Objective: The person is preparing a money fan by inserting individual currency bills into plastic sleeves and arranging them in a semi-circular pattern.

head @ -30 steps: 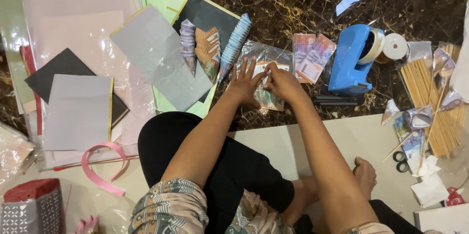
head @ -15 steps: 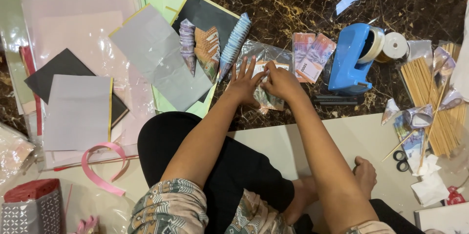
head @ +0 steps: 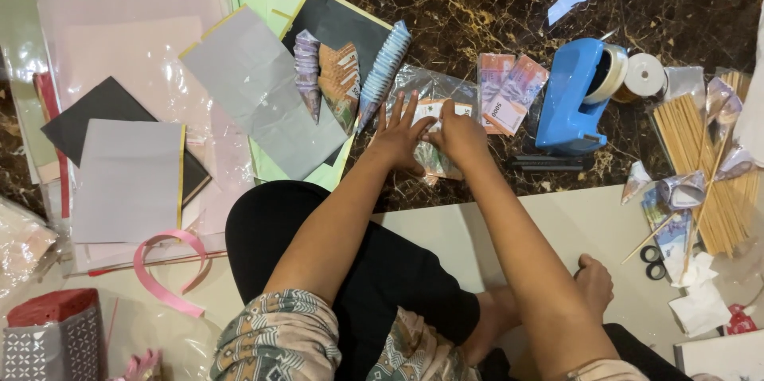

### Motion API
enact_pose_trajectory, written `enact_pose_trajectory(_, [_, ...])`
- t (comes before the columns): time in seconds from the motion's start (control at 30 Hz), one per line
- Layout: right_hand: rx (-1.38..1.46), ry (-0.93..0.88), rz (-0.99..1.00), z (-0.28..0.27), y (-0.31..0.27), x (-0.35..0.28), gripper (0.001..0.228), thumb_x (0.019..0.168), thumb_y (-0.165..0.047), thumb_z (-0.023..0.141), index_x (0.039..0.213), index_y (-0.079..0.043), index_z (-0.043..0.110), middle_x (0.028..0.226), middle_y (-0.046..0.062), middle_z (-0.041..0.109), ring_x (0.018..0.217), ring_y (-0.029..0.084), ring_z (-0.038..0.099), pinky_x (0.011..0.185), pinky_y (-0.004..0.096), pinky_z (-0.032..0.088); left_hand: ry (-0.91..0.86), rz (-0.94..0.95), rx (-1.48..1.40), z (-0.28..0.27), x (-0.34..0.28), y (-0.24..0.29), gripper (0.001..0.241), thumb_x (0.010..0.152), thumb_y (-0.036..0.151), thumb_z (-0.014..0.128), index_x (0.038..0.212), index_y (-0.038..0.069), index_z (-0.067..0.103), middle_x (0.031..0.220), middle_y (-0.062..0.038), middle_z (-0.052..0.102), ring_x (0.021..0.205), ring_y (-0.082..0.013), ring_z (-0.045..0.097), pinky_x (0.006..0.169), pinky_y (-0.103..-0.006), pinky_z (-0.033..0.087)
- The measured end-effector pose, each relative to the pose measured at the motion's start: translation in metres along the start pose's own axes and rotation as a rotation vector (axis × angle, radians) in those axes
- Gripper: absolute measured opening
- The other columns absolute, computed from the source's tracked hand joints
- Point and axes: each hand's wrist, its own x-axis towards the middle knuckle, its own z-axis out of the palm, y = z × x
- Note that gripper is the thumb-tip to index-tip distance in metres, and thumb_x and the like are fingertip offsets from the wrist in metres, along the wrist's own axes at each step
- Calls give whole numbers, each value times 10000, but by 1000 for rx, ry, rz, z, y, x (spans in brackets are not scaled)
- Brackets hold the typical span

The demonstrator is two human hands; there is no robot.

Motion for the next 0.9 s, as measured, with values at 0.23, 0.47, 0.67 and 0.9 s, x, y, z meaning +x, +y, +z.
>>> enact_pose_trajectory(0.23, [104,-21,154,-23,-5,-14,731,871,-481,783,1255,7,397,1134,333,684,1153,508,646,994,615,492,17,9,31,3,1,-2,1155,618,583,861,1581,358,263,1707,-126,-149,1561,-393,-131,1244,-603,-69])
enact_pose_trajectory(0.47, [225,-5,250,3,-4,-3,831,827,-452,830,1310,44,369,1159,340,661,1179,522,625,983,639,498,-1,2,18,1,1,-2,1163,607,585,838,1582,365,245,1710,-129,-140,1561,-393,-139,1244,-605,-67])
enact_pose_trajectory(0.67, [346,-24,291,32,12,9,851,820,-470,827,1324,35,364,1201,286,658,1229,490,605,1007,644,479,16,0,88,8,5,2,1160,605,601,811,1590,350,253,1709,-154,-120,1556,-415,-132,1229,-618,-109])
enact_pose_trajectory(0.9, [449,47,232,11,-3,-13,622,859,-348,823,1215,46,497,1177,271,677,1215,483,619,1008,577,509,108,-99,36,-18,-38,23,1191,715,587,830,1644,203,192,1687,-268,-30,1540,-456,-141,1197,-635,-172])
